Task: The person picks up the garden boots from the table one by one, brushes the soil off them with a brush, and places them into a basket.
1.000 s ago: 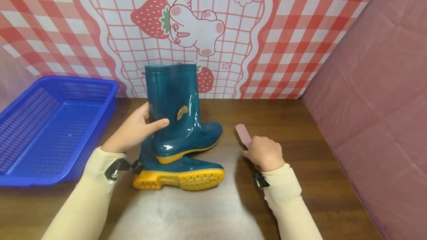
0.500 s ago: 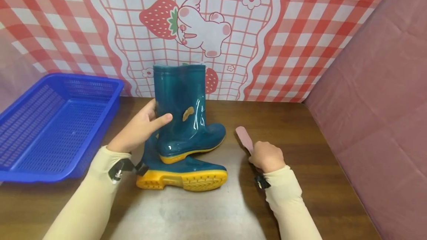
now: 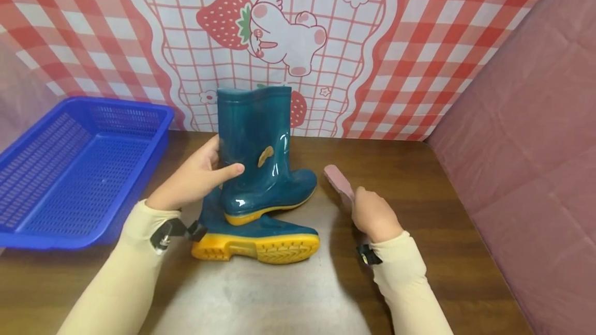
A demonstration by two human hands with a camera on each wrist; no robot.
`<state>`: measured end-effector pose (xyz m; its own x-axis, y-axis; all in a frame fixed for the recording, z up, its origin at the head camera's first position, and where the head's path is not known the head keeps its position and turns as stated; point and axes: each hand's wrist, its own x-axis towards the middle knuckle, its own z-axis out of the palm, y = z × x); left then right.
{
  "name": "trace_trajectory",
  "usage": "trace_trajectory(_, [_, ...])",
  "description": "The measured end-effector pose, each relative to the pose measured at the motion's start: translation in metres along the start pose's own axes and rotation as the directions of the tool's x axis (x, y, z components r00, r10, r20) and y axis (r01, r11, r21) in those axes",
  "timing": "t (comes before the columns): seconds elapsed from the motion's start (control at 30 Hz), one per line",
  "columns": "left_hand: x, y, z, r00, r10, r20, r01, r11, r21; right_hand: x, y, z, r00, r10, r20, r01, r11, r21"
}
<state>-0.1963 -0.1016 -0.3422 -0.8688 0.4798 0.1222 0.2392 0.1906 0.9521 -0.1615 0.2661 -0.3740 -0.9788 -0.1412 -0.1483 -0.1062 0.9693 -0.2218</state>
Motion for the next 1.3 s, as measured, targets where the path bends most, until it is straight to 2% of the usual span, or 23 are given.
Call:
trace_trajectory(0.1, [-0.001,0.000,-0.002,1.000,0.005,0.002,-0.005,1.000,-0.007,-0.001,-0.005,-0.002,0.994,-0.050,-0.096,0.054,0.998,0.042])
trace_trajectory(0.2, [-0.001,0.001,-0.002,1.000,0.004,0.000,-0.004,1.000,-0.007,-0.002,-0.010,-0.006,0.980,-0.058,-0.188,0.076,0.993,0.090])
trace_trajectory(0.3, [-0.002,0.000,-0.003,1.000,0.000,-0.002,0.000,1.000,-0.016,-0.002,-0.014,-0.010,0.948,-0.036,-0.315,0.085,0.986,0.146])
trace_trajectory(0.37, [-0.001,0.000,-0.002,1.000,0.001,-0.005,-0.001,1.000,-0.025,-0.002,-0.016,-0.016,0.906,-0.017,-0.423,0.109,0.975,0.194])
trace_trajectory(0.47, [0.001,0.000,-0.001,1.000,0.004,-0.014,-0.004,1.000,-0.013,-0.003,-0.025,-0.027,0.817,-0.013,-0.576,0.201,0.943,0.265])
trace_trajectory(0.53, [0.003,0.001,0.000,1.000,0.012,-0.015,-0.011,1.000,0.003,-0.006,-0.036,-0.036,0.762,-0.026,-0.647,0.278,0.916,0.290])
trace_trajectory(0.57, [0.003,0.002,0.000,1.000,0.015,-0.013,-0.014,1.000,0.009,-0.009,-0.042,-0.040,0.739,-0.042,-0.672,0.314,0.904,0.289])
trace_trajectory(0.63, [0.002,0.003,-0.001,1.000,0.019,-0.011,-0.018,1.000,0.021,-0.016,-0.052,-0.047,0.711,-0.090,-0.698,0.358,0.900,0.250])
trace_trajectory(0.67, [0.002,0.004,-0.002,1.000,0.017,-0.008,-0.017,1.000,0.024,-0.021,-0.057,-0.049,0.707,-0.118,-0.697,0.364,0.906,0.215])
trace_trajectory(0.73, [0.000,0.003,-0.004,1.000,0.014,-0.006,-0.014,1.000,0.018,-0.030,-0.063,-0.053,0.721,-0.170,-0.672,0.345,0.929,0.136])
trace_trajectory(0.83, [-0.001,0.002,-0.007,1.000,0.007,-0.003,-0.007,1.000,-0.012,-0.041,-0.066,-0.057,0.769,-0.204,-0.606,0.287,0.957,0.041])
trace_trajectory(0.93, [-0.001,0.003,-0.007,1.000,-0.002,-0.005,0.002,1.000,-0.020,-0.046,-0.066,-0.058,0.804,-0.210,-0.556,0.259,0.966,0.010])
trace_trajectory(1.03, [-0.001,0.003,-0.004,1.000,-0.016,-0.026,0.016,1.000,0.003,-0.046,-0.066,-0.056,0.816,-0.214,-0.537,0.261,0.965,0.012])
trace_trajectory(1.13, [-0.001,0.003,0.000,0.997,-0.011,-0.076,0.014,0.999,0.029,-0.043,-0.066,-0.053,0.816,-0.221,-0.534,0.274,0.961,0.022])
trace_trajectory(1.23, [0.000,0.004,0.003,0.988,0.035,-0.152,-0.028,0.998,0.049,-0.041,-0.066,-0.052,0.815,-0.226,-0.533,0.288,0.957,0.034])
trace_trajectory(1.3, [0.002,0.005,0.006,0.975,0.075,-0.210,-0.061,0.995,0.075,-0.040,-0.066,-0.052,0.815,-0.223,-0.535,0.290,0.956,0.044])
